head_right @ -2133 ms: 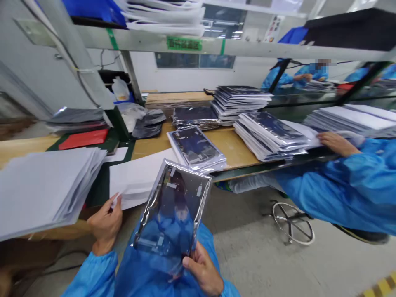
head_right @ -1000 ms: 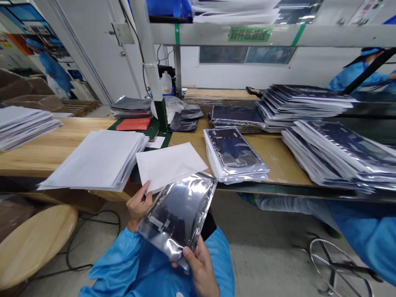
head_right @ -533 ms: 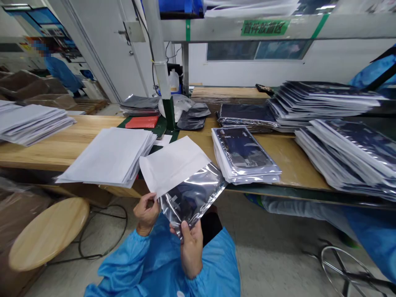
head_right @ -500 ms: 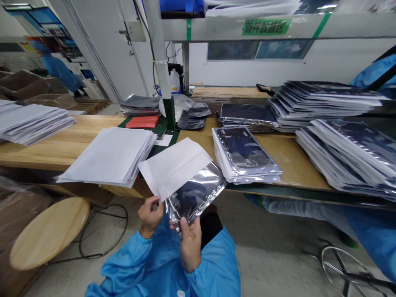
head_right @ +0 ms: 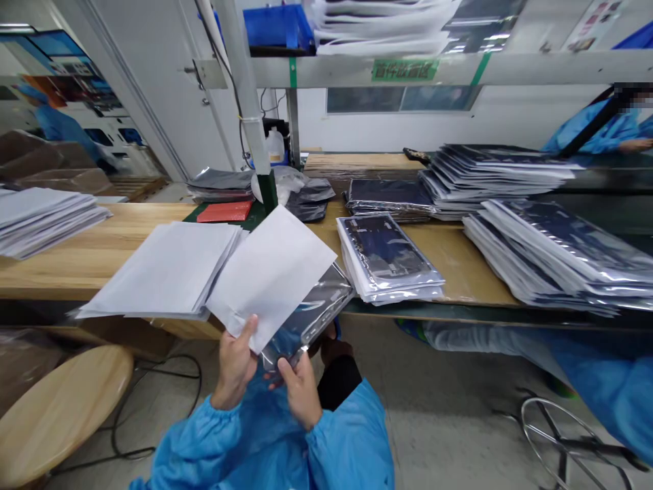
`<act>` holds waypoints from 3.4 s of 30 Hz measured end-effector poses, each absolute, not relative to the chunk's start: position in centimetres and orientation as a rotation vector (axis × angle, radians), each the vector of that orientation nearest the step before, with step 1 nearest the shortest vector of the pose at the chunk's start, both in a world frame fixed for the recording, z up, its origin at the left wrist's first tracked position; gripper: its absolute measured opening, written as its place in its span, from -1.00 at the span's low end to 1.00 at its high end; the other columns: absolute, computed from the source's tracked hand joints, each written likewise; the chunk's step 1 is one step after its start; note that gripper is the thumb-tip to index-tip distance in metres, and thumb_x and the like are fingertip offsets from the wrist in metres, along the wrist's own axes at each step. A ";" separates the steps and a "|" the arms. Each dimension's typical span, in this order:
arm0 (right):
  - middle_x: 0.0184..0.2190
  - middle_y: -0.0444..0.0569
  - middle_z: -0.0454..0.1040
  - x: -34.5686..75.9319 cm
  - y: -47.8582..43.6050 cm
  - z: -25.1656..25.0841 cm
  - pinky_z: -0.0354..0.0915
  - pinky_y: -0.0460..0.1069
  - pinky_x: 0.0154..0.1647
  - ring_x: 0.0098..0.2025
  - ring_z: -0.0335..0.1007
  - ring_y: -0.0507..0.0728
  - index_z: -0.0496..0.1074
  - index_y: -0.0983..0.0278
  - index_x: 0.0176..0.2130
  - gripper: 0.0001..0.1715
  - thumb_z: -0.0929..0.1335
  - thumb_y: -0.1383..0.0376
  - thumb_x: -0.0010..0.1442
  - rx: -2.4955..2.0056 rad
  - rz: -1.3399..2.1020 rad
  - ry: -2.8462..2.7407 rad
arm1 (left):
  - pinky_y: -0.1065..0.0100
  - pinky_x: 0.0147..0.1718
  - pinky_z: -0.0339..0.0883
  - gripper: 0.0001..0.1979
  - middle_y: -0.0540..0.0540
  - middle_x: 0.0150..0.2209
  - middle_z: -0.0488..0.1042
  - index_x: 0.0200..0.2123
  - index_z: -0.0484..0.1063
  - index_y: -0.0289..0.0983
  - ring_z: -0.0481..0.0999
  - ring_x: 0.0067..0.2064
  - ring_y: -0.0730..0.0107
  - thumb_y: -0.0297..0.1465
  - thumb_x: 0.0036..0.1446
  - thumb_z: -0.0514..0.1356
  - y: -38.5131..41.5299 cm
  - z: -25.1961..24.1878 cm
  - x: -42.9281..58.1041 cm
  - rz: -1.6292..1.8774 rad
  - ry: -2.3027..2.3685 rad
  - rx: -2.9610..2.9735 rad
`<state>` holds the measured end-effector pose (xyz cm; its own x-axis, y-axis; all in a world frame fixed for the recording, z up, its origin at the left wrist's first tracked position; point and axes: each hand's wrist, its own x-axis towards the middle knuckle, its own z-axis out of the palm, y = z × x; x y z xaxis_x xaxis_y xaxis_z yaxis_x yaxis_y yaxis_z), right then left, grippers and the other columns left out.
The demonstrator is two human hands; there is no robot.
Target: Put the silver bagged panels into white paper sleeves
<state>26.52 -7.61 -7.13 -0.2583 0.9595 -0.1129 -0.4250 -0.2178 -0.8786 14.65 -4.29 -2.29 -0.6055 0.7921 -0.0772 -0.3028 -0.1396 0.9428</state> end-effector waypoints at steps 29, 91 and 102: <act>-0.34 -0.03 0.56 33.8 12.8 3.9 0.30 0.05 -0.17 -0.26 0.43 0.18 0.52 0.30 -0.22 -0.68 0.28 0.15 0.23 -0.911 0.519 -1.314 | 0.28 -0.42 0.45 -0.63 -0.12 -0.46 0.59 -0.53 0.58 -0.36 0.51 -0.41 0.26 -0.17 -0.34 0.44 3.9 5.4 7.7 2.095 1.625 1.169; -0.62 -0.06 0.53 34.7 1.3 -3.6 0.46 -0.11 -0.56 -0.55 0.50 0.08 0.47 0.30 -0.52 -0.51 0.64 0.04 -0.23 -1.008 1.622 -0.739 | 0.43 -0.62 0.38 -0.47 -0.28 -0.51 0.57 -0.43 0.50 -0.43 0.53 -0.57 0.31 0.00 -0.10 0.38 -4.7 -1.2 11.3 1.147 1.147 0.731; -0.41 0.05 0.60 35.0 -1.5 -2.3 0.41 -0.02 -0.50 -0.45 0.47 0.13 0.57 0.25 -0.25 -0.52 0.57 -0.02 -0.07 -1.047 1.693 -1.007 | 0.32 -0.54 0.48 -0.40 -0.27 -0.42 0.61 -0.31 0.48 -0.42 0.60 -0.49 0.20 0.09 -0.01 0.26 -5.2 6.7 9.1 1.894 1.362 0.758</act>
<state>34.99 -1.50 -2.30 -0.2582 0.9412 -0.2179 -0.2580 -0.2845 -0.9233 9.10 -5.15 6.70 -0.6027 0.7949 0.0697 -0.1867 -0.2254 0.9562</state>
